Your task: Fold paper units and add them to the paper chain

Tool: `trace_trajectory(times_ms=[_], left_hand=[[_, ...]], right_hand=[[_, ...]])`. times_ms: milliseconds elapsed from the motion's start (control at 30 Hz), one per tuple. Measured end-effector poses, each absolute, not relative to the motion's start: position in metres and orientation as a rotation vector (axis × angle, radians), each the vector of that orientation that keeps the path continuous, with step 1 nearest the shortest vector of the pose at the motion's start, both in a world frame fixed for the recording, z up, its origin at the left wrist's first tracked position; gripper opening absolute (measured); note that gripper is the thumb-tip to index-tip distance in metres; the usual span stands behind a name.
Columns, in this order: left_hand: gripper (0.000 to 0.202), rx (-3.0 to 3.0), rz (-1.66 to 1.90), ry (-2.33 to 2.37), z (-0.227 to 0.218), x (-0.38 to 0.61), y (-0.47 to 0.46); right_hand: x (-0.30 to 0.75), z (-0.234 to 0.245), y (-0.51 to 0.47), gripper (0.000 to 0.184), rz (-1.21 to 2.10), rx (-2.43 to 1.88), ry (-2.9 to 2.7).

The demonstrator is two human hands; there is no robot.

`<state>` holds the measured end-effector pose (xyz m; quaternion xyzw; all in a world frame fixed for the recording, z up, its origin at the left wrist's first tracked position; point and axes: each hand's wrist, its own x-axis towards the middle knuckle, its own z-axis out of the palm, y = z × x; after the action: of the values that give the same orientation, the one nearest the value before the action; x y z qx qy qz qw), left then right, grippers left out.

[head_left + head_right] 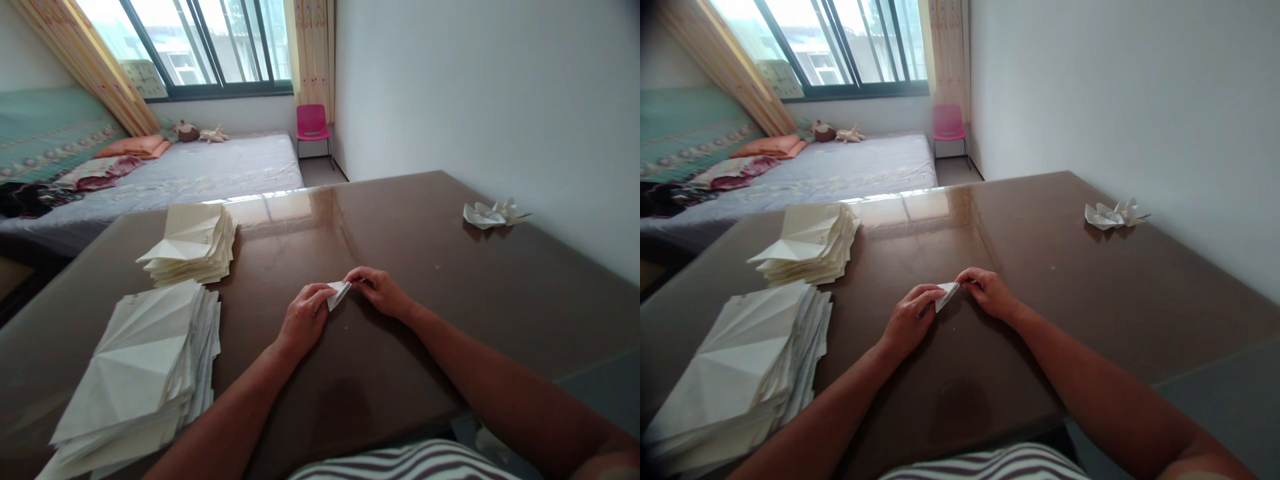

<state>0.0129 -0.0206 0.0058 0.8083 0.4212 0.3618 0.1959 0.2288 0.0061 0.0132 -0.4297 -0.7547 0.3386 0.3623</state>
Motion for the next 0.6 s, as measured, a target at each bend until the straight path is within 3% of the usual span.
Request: trace_trajectory(times_ms=[300, 467, 600], left_hand=[[0.021, 2.574, 0.954, 1.390, 0.019, 0.008, -0.023], [0.017, 2.661, 0.820, 1.442, 0.021, 0.012, -0.026], [0.015, 2.701, 0.694, 1.450, 0.021, 0.014, -0.026]], right_hand=[[0.229, 0.014, 0.004, 0.031, 0.963, -1.109, -1.808], [0.234, 0.015, 0.005, 0.030, 0.768, -1.184, -1.933], [0.238, 0.019, 0.005, 0.042, 0.648, -1.044, -2.068]])
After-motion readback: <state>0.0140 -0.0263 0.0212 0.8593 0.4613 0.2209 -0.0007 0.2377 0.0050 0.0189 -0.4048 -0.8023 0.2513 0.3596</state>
